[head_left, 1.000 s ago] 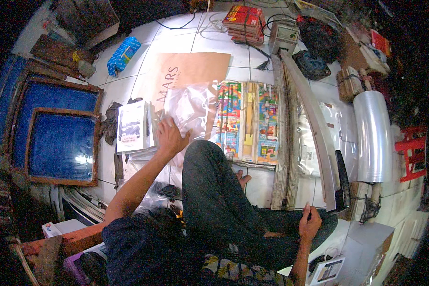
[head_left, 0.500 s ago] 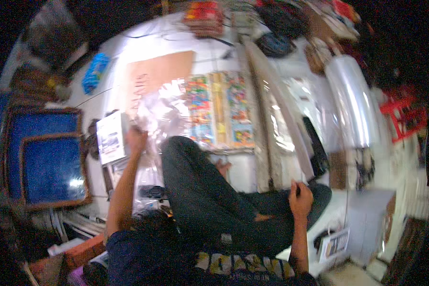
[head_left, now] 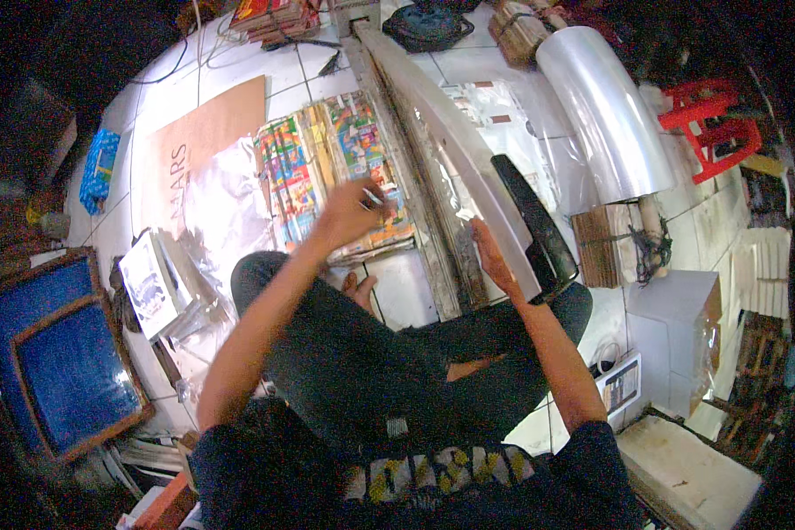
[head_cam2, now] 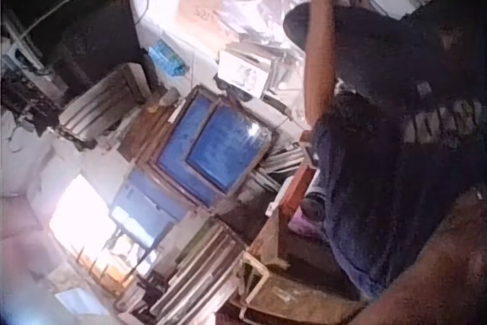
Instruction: The person seals plastic film around stacks of printed paper products using a heat-sealing machine, positioning the items on the machine base and pressing down the sealing arm by hand.
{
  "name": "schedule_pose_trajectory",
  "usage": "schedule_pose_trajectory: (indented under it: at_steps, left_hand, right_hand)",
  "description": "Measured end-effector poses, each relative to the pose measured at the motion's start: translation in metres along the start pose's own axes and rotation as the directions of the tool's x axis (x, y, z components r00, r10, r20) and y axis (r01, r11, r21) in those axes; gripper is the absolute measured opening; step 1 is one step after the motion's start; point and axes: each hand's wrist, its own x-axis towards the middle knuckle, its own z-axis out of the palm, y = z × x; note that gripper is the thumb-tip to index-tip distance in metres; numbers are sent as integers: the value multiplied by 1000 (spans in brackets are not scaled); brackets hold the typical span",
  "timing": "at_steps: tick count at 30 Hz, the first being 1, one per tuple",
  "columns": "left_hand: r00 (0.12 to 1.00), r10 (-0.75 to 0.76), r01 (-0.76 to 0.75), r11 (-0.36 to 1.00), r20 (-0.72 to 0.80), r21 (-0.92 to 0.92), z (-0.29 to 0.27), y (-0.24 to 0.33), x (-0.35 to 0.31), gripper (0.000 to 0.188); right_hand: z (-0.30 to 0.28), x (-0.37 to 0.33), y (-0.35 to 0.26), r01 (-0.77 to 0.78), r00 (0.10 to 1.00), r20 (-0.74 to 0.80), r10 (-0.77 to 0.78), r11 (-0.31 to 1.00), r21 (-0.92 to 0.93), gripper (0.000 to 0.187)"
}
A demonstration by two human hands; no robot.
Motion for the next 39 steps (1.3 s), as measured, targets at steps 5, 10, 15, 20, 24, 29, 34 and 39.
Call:
schedule_pose_trajectory:
  at_steps: [5,10,15,20,24,29,34,39]
  left_hand:
    - [698,-19,654,423,716,-627,93,30,61,76]
    - [982,-169,109,137,85,-985,142,8,184,48]
    - [830,-321,-148,661,-455,-736,95,-59,253,23]
    - [775,-147,53,984,-615,-168,29,-58,186,26]
    - [774,-155,191,982,-614,-7,4,-25,140,28]
    - [784,567,-65,478,-252,876,23,-29,113,72]
    - [825,288,115,757,-487,643,50,-57,105,69]
    - [802,330,133,714,-498,687,54,-67,110,67]
  right_hand:
    - [-46,11,-36,399,857,-332,-395,915,-57,32]
    - [-58,4,-74,364,914,-269,-305,907,211,32]
    - [-28,-1,-77,368,917,-93,-388,912,-182,26]
    - [10,0,-100,493,858,-75,-509,855,-161,24]
    - [41,1,-120,535,838,-43,-543,835,-129,25]
    - [71,-9,-124,538,842,54,-536,832,-133,23]
    - [42,3,-140,474,855,169,-490,871,126,22]
    - [-110,56,-192,-180,957,-146,253,904,387,30]
